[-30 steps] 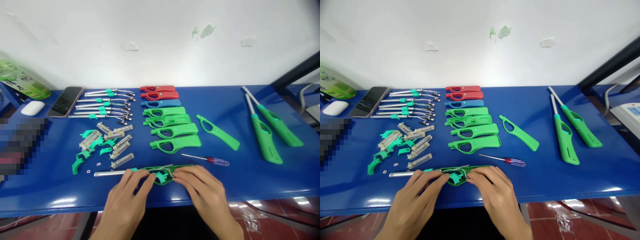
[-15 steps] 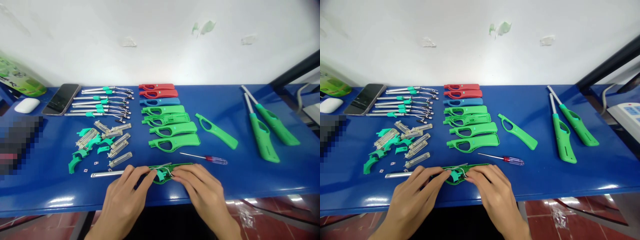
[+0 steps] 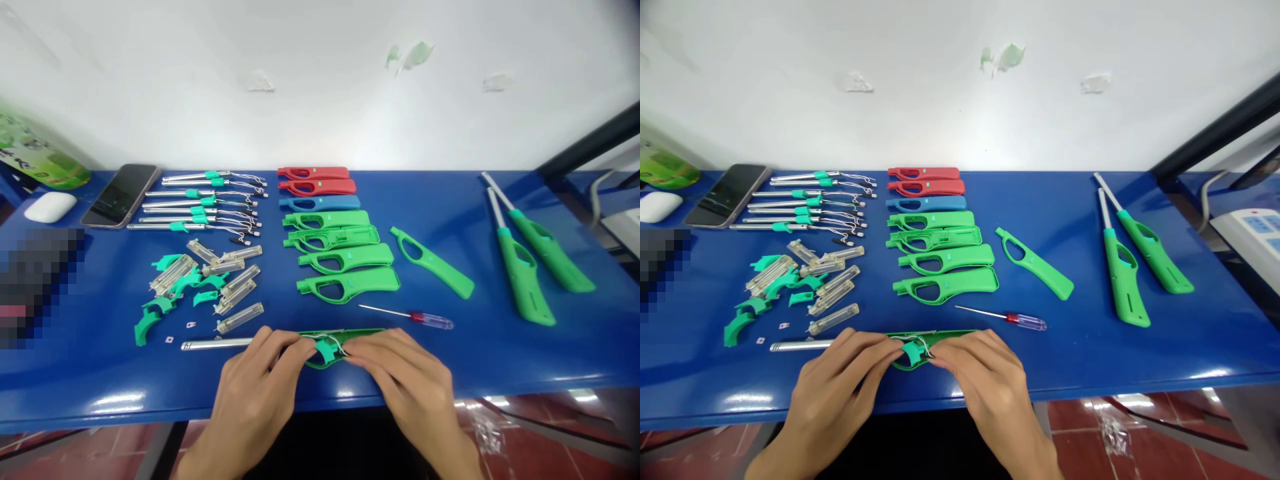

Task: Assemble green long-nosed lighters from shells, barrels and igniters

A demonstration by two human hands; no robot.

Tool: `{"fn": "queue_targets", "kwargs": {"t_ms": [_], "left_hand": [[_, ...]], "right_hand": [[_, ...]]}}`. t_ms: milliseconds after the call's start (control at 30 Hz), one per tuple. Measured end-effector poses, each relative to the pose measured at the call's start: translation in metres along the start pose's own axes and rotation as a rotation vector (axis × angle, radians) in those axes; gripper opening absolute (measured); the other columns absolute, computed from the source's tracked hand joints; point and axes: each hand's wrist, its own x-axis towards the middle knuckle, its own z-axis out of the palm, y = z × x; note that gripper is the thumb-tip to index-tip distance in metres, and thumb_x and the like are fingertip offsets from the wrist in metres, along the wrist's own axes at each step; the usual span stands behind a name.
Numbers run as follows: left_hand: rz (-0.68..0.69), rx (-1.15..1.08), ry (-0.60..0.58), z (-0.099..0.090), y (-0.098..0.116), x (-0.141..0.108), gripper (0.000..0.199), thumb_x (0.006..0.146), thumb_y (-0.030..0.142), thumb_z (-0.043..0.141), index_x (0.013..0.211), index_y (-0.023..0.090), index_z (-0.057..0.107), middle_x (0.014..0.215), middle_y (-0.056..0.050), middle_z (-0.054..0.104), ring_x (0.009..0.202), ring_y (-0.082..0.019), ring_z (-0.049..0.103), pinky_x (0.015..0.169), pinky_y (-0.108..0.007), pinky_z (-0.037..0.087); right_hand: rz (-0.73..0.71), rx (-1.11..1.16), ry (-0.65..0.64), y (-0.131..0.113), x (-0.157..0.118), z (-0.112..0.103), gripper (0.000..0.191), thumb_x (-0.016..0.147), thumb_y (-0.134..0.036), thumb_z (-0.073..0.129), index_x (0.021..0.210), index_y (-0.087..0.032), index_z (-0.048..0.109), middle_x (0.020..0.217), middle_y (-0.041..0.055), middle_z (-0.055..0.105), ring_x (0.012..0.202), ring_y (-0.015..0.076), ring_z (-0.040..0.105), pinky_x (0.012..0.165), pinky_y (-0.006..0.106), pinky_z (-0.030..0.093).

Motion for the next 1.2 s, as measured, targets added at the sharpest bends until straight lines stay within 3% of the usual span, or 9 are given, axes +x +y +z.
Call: {"fn": "queue_targets", "kwargs": {"t_ms": [233,367,567,800,1033,1200], "left_hand": [[0.014,0.000,0.027,0.001,-0.001,-0.001,0.030,0.100,-0.002,0.062,0.116,0.022,0.071,0.101,-0.001,0.072,0.085,-0.015,0.057,0.065,-0.028,0.043],[0.011,0.034,0.025,0.001,-0.001,-0.004,0.041,0.096,-0.009,0.061,0.119,0.022,0.073,0.106,-0.002,0.070,0.083,-0.014,0.050,0.064,-0.027,0.040],[0.019,0.033,-0.001,0.000,0.000,-0.007,0.053,0.093,-0.015,0.053,0.128,0.020,0.072,0.117,-0.005,0.069,0.090,-0.015,0.053,0.069,-0.028,0.043],[-0.031,0.009,0.039,-0.001,0.003,-0.003,0.039,0.099,-0.005,0.062,0.123,0.023,0.074,0.110,0.000,0.074,0.091,-0.013,0.057,0.075,-0.027,0.046],[0.001,-0.058,0.087,-0.004,0.000,0.003,0.031,0.095,-0.006,0.068,0.113,0.018,0.074,0.104,-0.001,0.077,0.095,-0.016,0.061,0.090,-0.030,0.051],[0.029,-0.103,0.084,-0.002,-0.002,0.007,0.029,0.096,-0.006,0.066,0.112,0.017,0.073,0.104,-0.004,0.075,0.112,-0.019,0.066,0.101,-0.034,0.053]], "right_hand": [[0.015,0.061,-0.018,0.002,0.002,-0.003,0.025,0.099,-0.002,0.068,0.114,-0.022,0.073,0.106,-0.0007,0.082,0.093,0.0141,0.075,0.082,0.032,0.060],[0.029,0.055,-0.015,0.001,0.001,-0.002,0.025,0.098,-0.002,0.069,0.113,-0.021,0.076,0.108,0.0013,0.081,0.096,0.0152,0.072,0.083,0.031,0.062],[0.025,-0.007,-0.014,-0.001,0.001,-0.001,0.024,0.099,-0.002,0.068,0.112,-0.021,0.075,0.106,0.0014,0.080,0.095,0.0147,0.071,0.083,0.030,0.062],[0.024,-0.034,0.000,-0.002,0.001,-0.001,0.023,0.101,-0.003,0.065,0.112,-0.020,0.075,0.108,0.0010,0.080,0.098,0.0128,0.072,0.087,0.028,0.060],[0.010,-0.058,0.028,-0.004,0.003,0.000,0.020,0.103,-0.005,0.064,0.111,-0.019,0.076,0.105,0.0014,0.081,0.095,0.0126,0.074,0.085,0.030,0.058],[-0.006,-0.080,0.049,-0.005,0.004,0.000,0.019,0.103,-0.006,0.064,0.109,-0.020,0.076,0.103,0.0009,0.082,0.092,0.0132,0.075,0.081,0.030,0.057]]}}
